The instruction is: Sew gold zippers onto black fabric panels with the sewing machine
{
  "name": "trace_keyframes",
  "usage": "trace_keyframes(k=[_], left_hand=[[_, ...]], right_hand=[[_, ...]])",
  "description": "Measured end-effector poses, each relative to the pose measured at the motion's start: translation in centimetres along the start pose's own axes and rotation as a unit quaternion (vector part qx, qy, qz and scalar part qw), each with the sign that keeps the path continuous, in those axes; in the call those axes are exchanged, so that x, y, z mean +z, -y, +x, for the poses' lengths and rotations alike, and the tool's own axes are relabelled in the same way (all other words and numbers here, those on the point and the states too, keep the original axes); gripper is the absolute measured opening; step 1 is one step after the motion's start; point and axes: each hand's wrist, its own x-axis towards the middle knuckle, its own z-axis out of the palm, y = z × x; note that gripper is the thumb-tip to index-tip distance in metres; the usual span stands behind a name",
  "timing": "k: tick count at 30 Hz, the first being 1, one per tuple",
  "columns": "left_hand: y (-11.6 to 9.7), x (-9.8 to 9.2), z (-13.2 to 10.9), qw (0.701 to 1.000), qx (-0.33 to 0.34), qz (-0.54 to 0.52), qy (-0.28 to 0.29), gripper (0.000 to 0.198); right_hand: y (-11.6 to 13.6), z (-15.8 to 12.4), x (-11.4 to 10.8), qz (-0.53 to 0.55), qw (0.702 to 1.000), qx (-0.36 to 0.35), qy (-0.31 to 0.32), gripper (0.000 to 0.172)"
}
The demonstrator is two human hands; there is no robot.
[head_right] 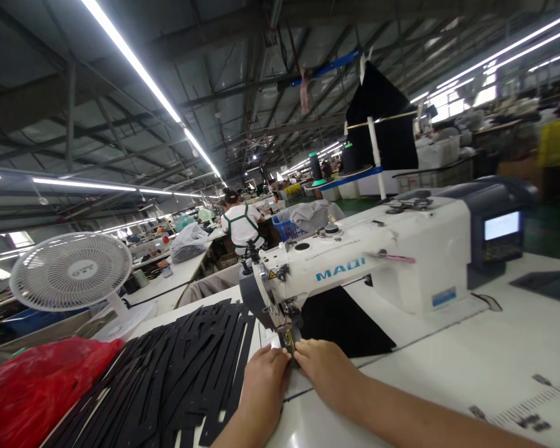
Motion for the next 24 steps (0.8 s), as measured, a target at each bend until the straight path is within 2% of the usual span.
trace_keyframes(k=[2, 6, 11, 13, 17, 24], left_hand=[[0.0, 0.2, -0.8, 1.0, 0.021, -0.009, -0.013, 0.027], [0.4, 0.7, -1.4, 0.991, 0.072, -0.037, -0.104, 0.03], [1.0, 0.8, -0.4, 0.98, 0.142, -0.044, -0.13, 0.029], [1.2, 0.7, -0.1, 0.978, 0.161, -0.039, -0.124, 0.03], [1.8, 0.3, 0.4, 0.981, 0.185, -0.026, -0.055, 0.026], [2.7, 1.1, 1.1, 0.99, 0.132, -0.044, -0.028, 0.021]], right_hand=[[0.0, -0.9, 1.1, -0.012, 1.0, -0.017, -0.011, 0.027], [-0.9, -1.6, 2.7, -0.054, 0.994, -0.068, -0.067, 0.028], [-1.1, -1.5, 3.9, -0.061, 0.993, -0.055, -0.084, 0.031], [-0.9, -1.4, 4.3, -0.061, 0.995, -0.036, -0.074, 0.03], [-0.9, -0.8, 4.9, -0.051, 0.997, -0.024, -0.048, 0.021], [-1.9, 0.6, 5.4, -0.018, 1.0, -0.015, -0.011, 0.015]])
